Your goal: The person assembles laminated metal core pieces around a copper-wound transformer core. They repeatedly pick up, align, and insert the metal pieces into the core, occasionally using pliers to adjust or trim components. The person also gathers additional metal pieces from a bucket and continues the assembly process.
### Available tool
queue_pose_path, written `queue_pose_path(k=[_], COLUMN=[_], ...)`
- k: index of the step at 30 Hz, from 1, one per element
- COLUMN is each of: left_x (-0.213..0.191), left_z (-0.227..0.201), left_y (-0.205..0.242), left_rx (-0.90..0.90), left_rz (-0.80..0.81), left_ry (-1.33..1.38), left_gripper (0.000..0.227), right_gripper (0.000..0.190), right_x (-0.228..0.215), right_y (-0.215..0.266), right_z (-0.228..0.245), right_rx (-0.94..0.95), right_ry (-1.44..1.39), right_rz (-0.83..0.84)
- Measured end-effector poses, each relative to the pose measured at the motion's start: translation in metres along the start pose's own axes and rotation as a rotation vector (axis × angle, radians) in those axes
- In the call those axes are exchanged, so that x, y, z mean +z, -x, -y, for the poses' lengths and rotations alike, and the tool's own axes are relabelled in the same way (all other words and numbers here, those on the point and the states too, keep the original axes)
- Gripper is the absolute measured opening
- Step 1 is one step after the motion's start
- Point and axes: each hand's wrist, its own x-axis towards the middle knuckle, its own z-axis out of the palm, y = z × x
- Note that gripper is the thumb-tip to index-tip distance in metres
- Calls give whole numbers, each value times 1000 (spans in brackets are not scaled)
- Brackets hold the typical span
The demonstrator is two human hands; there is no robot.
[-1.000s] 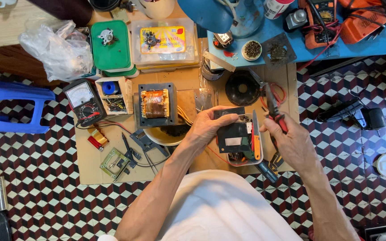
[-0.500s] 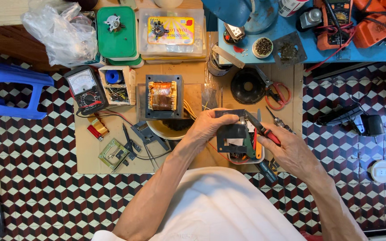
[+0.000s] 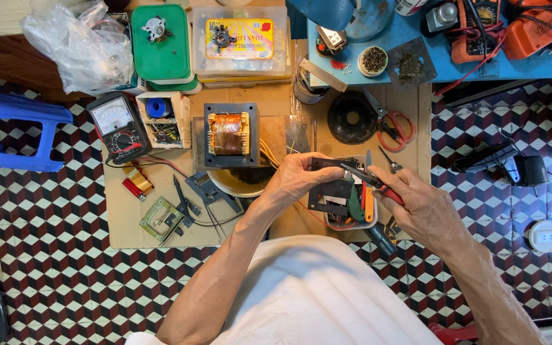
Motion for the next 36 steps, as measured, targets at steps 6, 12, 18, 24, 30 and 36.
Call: queue_pose_path(k=[6, 12, 18, 24, 30, 36], left_x=[2, 3, 11, 23, 26, 28], left_z=[2, 7, 1, -8, -14, -15], left_y=[-2, 0, 14, 19, 16, 16], left_rx=[-5, 2, -20, 536, 569, 668], left_rz=[-7, 3, -111, -417, -539, -602], left_ry=[29, 7, -51, -355, -450, -659], left_gripper=[27, 27, 27, 27, 27, 26], right_gripper=[35, 32, 41, 34, 38, 38], right_x=[16, 26, 15, 18, 29, 41], right_y=[0, -3, -11, -10, -9, -9], right_z=[-9, -20, -25, -5, 11, 14], right_rx=[-100, -89, -391, 334, 336, 357], right_ry=[-68, 27, 27, -326, -507, -438], right_rz=[-113, -89, -356, -132, -63, -54])
